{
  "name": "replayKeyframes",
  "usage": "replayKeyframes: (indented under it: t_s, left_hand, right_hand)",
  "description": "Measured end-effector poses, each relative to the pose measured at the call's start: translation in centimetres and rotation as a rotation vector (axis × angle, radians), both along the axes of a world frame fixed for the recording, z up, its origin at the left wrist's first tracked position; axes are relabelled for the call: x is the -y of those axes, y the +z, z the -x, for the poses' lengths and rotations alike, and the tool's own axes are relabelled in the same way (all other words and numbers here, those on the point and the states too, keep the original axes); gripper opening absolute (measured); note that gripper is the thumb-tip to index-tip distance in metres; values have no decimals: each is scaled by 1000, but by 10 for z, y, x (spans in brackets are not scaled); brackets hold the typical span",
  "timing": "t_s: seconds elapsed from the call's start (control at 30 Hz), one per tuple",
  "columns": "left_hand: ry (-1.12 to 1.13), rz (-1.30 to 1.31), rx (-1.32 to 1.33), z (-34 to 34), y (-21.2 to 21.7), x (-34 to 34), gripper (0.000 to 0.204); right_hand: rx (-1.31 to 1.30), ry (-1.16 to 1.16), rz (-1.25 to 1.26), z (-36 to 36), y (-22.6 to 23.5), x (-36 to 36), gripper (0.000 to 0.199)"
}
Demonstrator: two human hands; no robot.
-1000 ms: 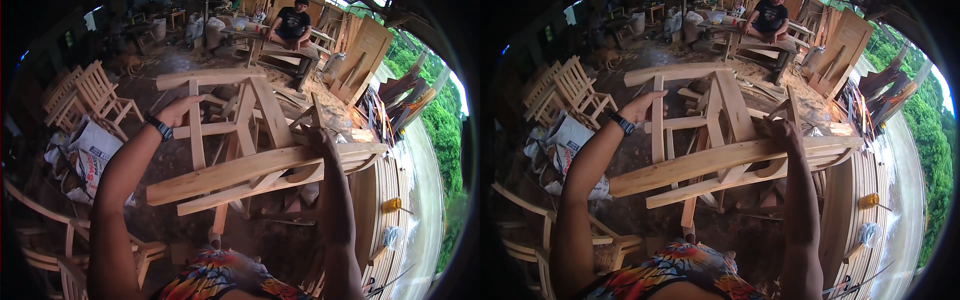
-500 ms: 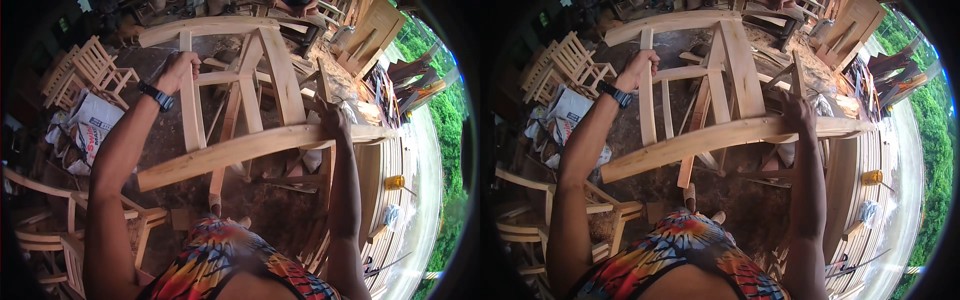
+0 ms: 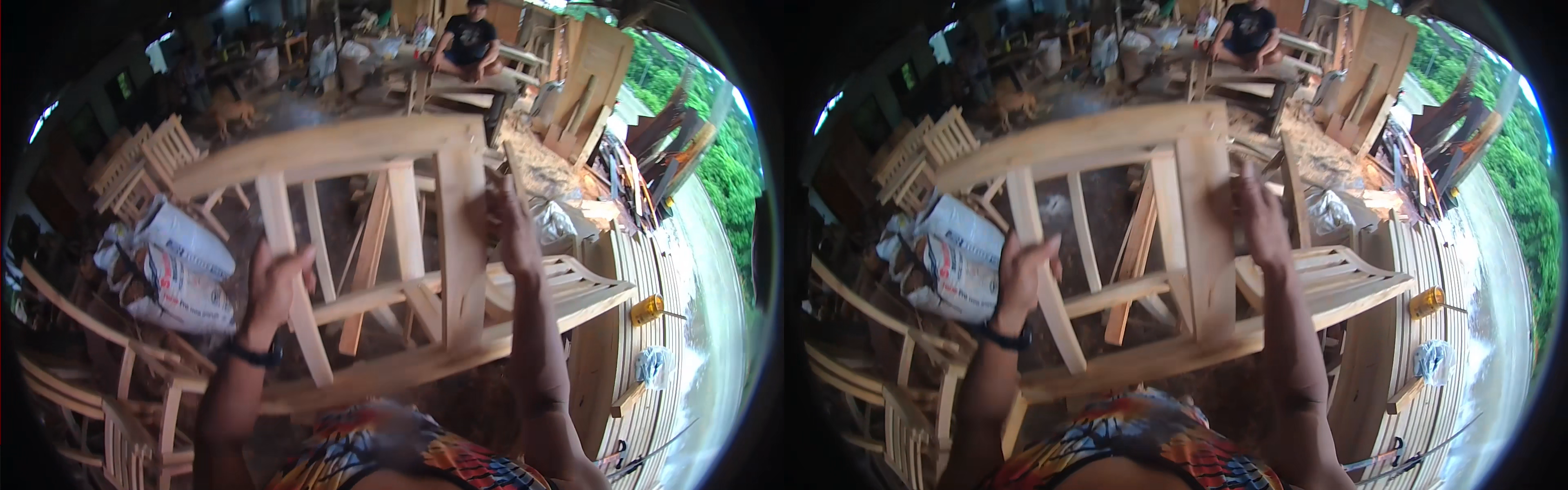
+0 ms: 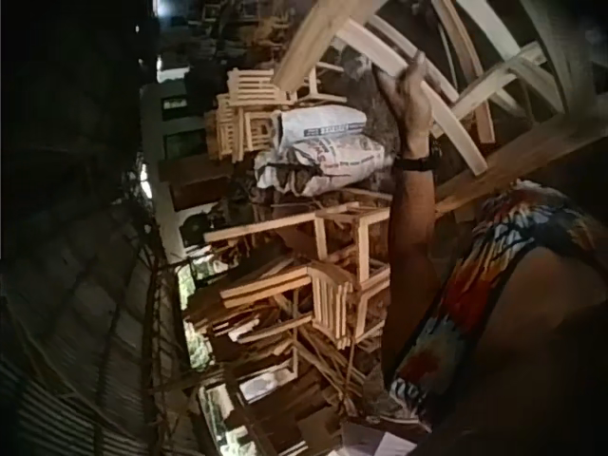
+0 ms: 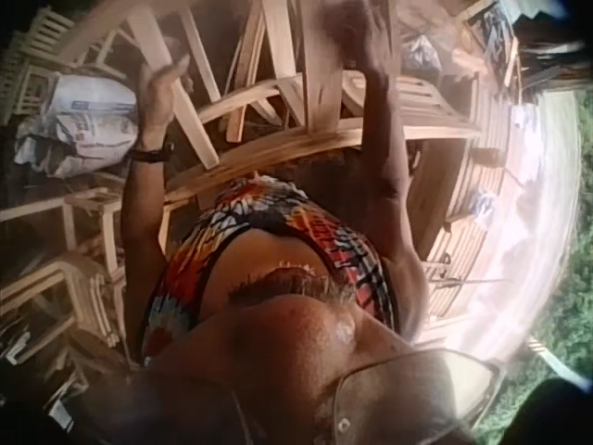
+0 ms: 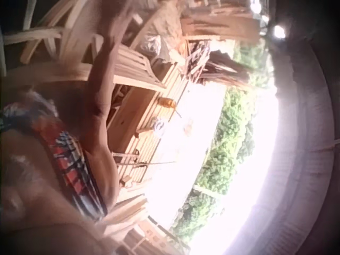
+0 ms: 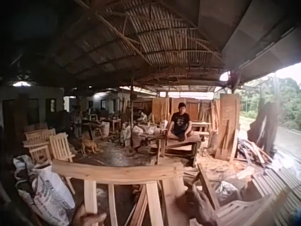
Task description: The person hammers a nail into a wooden chair frame while it is held in place by a large metal clamp, then removes the clamp and picks up the partially assembled chair.
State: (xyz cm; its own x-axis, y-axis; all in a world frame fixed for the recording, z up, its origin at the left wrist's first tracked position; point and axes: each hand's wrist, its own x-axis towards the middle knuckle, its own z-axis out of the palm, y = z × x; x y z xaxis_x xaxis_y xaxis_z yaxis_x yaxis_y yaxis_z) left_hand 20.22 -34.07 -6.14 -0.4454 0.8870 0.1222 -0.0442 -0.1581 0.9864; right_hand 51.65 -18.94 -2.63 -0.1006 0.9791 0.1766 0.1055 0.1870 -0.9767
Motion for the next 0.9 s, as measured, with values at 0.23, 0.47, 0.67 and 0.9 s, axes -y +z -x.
replayKeyframes:
  t_s: [0.23, 0.47, 0.67, 0.9]
  left_hand:
    - [-32, -121, -30, -37, -13, 77, 42]
    - [-53, -129, 122, -61, -36, 114, 34]
    - [-27, 3, 182, -60, -49, 122, 17]
    - [12, 86, 41, -56, -36, 101, 22]
  right_hand:
    - [-153, 50, -282, 15, 13, 53, 61]
    - [-143, 19, -104, -22, 6, 95, 61]
    - [-47, -24, -123, -23, 3, 112, 65]
    - [-110, -112, -301, -6, -3, 94, 59]
